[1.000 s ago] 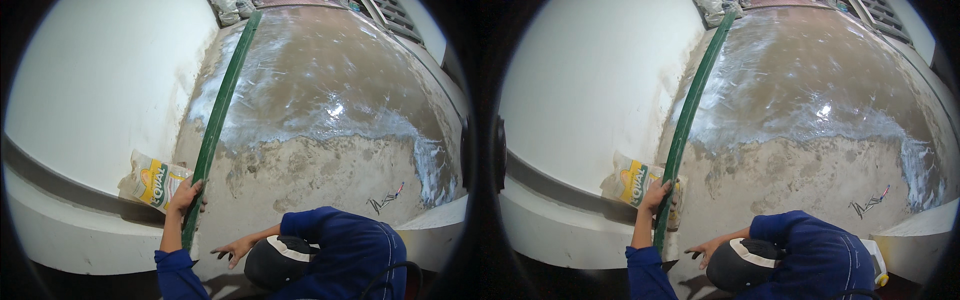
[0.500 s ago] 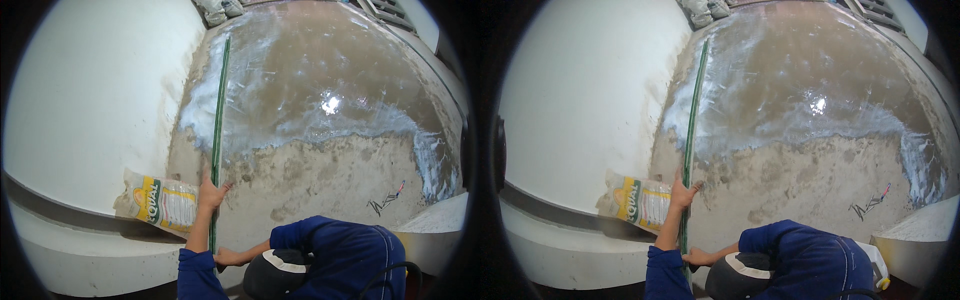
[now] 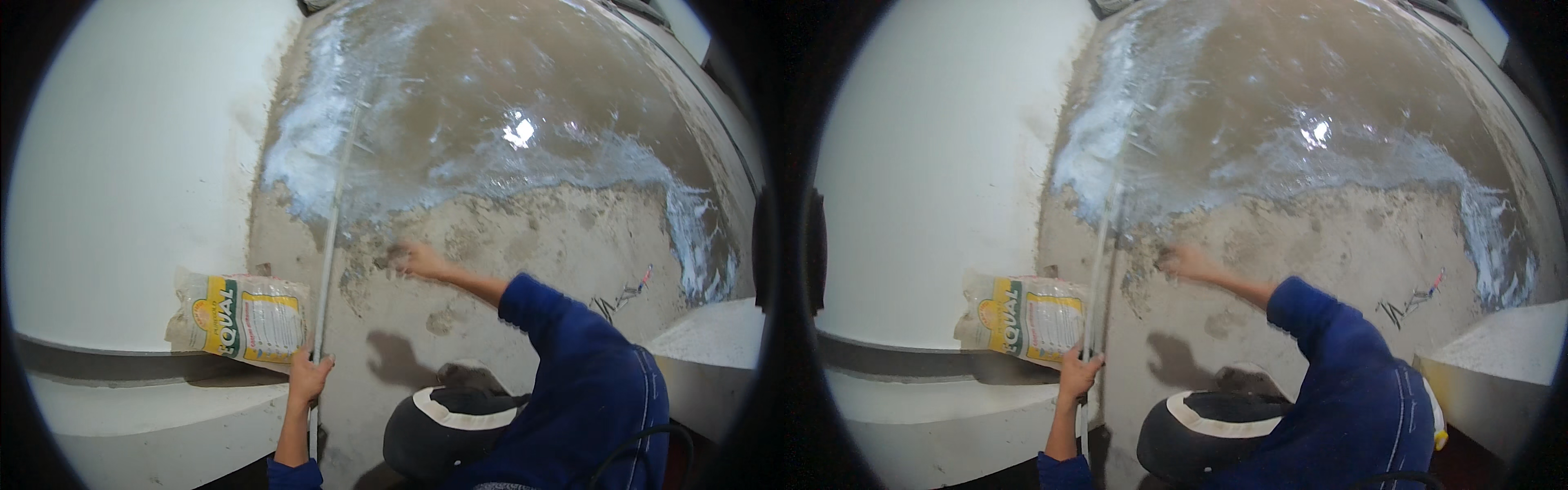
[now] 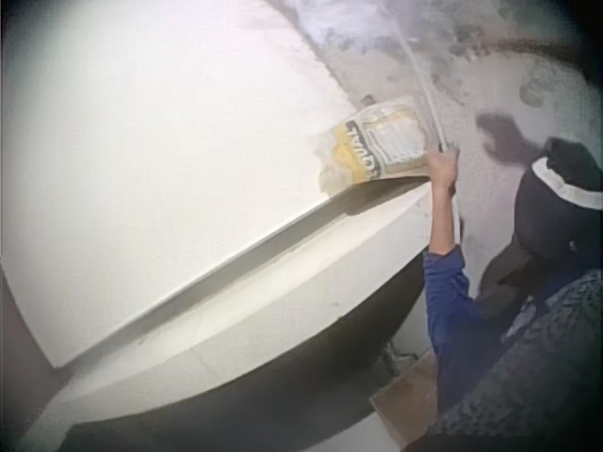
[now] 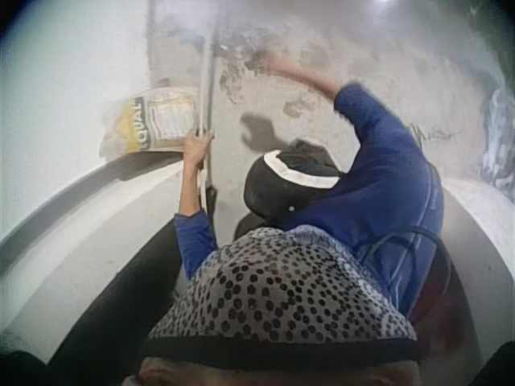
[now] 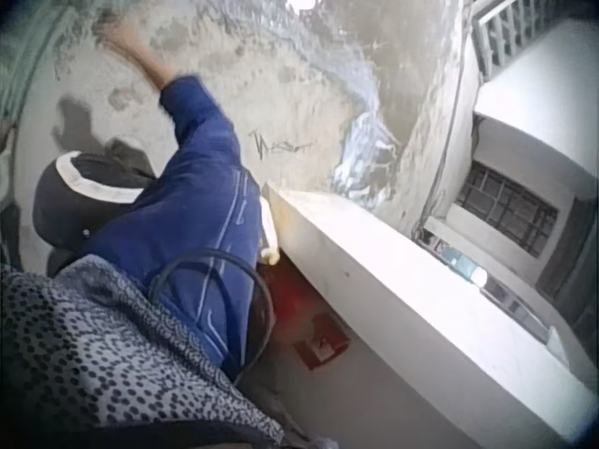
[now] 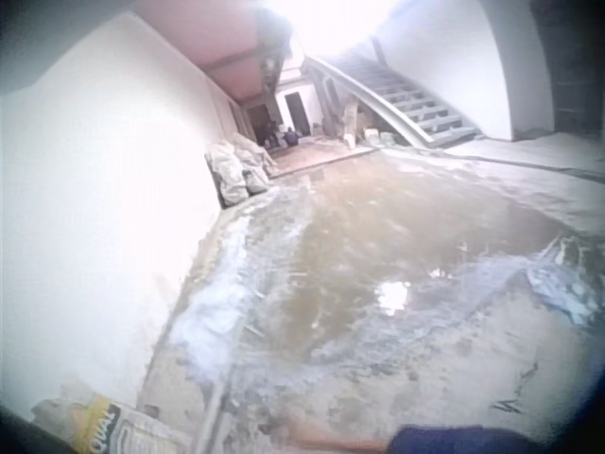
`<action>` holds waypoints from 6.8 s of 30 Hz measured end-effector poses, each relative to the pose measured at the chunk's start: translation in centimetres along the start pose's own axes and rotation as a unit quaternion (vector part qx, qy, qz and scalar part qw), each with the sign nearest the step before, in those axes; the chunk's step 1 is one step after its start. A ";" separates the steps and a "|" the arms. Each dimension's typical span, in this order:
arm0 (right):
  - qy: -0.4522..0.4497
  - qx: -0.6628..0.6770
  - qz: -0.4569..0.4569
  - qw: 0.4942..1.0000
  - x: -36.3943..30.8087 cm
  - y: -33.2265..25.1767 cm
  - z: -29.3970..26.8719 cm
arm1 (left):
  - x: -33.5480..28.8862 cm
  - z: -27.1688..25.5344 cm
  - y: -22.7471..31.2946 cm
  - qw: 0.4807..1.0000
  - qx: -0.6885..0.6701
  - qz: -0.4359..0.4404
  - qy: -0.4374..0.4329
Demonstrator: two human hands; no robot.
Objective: The person uses a long green level to check and smooth a wet concrete floor. They repeatedly place the level on the floor, adjust its position, and use it to flatten the surface.
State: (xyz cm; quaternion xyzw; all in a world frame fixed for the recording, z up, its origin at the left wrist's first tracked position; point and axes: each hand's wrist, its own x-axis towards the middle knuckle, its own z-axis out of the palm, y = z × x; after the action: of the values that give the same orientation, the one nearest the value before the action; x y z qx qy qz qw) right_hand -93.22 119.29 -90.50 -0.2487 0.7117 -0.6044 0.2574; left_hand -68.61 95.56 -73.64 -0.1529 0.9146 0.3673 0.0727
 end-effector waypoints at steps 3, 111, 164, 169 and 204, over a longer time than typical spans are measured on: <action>0.166 0.067 0.010 0.984 4.8 -1.3 -8.8 | -0.3 0.1 0.3 0.998 -0.055 0.020 -0.002; 0.001 0.395 0.217 0.893 -14.3 -3.6 11.5 | -11.3 1.2 -8.7 0.983 0.149 0.040 -0.097; -0.192 -0.606 -0.226 0.738 -15.1 4.3 0.0 | -29.7 4.7 -15.4 0.971 0.135 -0.184 -0.072; -0.316 -0.571 -0.054 0.756 -14.8 5.6 0.9 | -30.9 2.2 -14.3 0.948 0.183 -0.247 -0.076; -0.345 -0.499 -0.136 0.783 -15.0 -3.7 11.4 | -34.6 10.6 -25.5 0.887 0.226 -0.318 0.248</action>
State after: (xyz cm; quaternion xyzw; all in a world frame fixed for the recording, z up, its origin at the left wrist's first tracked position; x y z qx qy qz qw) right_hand -74.25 120.38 -87.42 -0.6286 0.7363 -0.0677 0.2412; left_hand -27.26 93.37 -89.35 -0.5008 0.8635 0.0583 -0.0112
